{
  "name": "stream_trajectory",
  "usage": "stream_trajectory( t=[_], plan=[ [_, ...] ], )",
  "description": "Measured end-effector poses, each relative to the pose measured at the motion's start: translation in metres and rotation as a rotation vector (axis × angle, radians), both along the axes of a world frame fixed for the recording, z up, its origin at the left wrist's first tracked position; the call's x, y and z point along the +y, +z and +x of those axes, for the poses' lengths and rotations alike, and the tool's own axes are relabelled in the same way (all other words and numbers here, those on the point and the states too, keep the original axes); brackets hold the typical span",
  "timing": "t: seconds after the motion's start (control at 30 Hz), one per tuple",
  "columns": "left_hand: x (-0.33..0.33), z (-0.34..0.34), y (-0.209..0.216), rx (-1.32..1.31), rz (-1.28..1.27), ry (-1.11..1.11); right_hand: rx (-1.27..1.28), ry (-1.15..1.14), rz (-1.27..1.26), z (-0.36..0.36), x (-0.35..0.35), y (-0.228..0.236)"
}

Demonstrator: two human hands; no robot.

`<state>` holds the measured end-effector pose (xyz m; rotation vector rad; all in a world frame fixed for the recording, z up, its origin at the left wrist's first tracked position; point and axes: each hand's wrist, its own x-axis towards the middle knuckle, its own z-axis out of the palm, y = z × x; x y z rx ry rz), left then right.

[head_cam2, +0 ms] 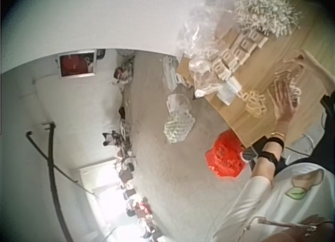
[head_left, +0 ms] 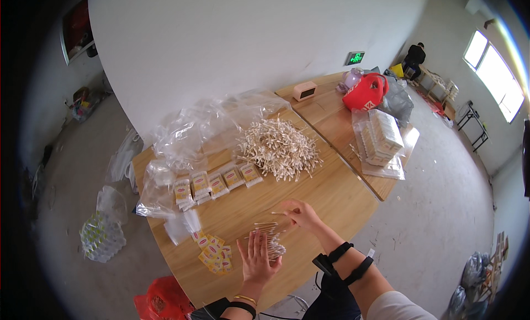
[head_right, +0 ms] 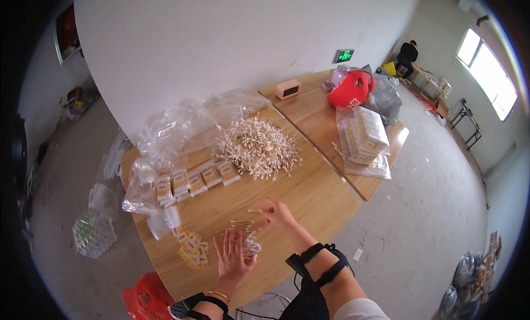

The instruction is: Picking up cotton swabs from a pile and placing them into plastic packaging bags.

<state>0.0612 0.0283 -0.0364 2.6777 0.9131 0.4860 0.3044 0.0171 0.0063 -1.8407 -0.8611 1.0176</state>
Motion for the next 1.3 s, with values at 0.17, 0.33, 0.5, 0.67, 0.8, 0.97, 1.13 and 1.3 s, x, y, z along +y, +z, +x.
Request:
stream_trajectory(
  t=[0.17,0.33,0.5,0.67,0.8,0.97,1.13,1.3],
  plan=[
    [-0.001,0.001,0.003,0.007,-0.014,-0.004,-0.589,0.038,0.104,0.007,-0.003,-0.021],
    [-0.002,0.001,0.002,-0.031,-0.034,-0.002,-0.714,0.047,0.199,-0.020,0.020,-0.036],
    [0.002,0.001,-0.006,-0.164,-0.092,-0.038,-0.640,0.251,0.293,-0.056,0.028,-0.029],
    [0.012,-0.009,0.006,-0.307,-0.279,-0.014,-0.423,-0.129,0.286,-0.047,-0.012,-0.034],
    [0.031,-0.006,0.014,-0.319,-0.414,0.131,-0.363,-0.215,0.379,-0.067,-0.035,-0.036],
    [0.039,0.004,-0.025,-0.177,-0.268,0.061,-0.281,-0.167,0.461,-0.108,-0.005,-0.038],
    [0.039,0.002,-0.013,-0.175,-0.307,0.083,-0.199,-0.164,0.515,-0.104,-0.002,-0.038],
    [0.008,-0.012,0.037,0.035,-0.154,-0.022,-0.565,-0.274,0.321,-0.045,-0.069,-0.031]
  ],
)
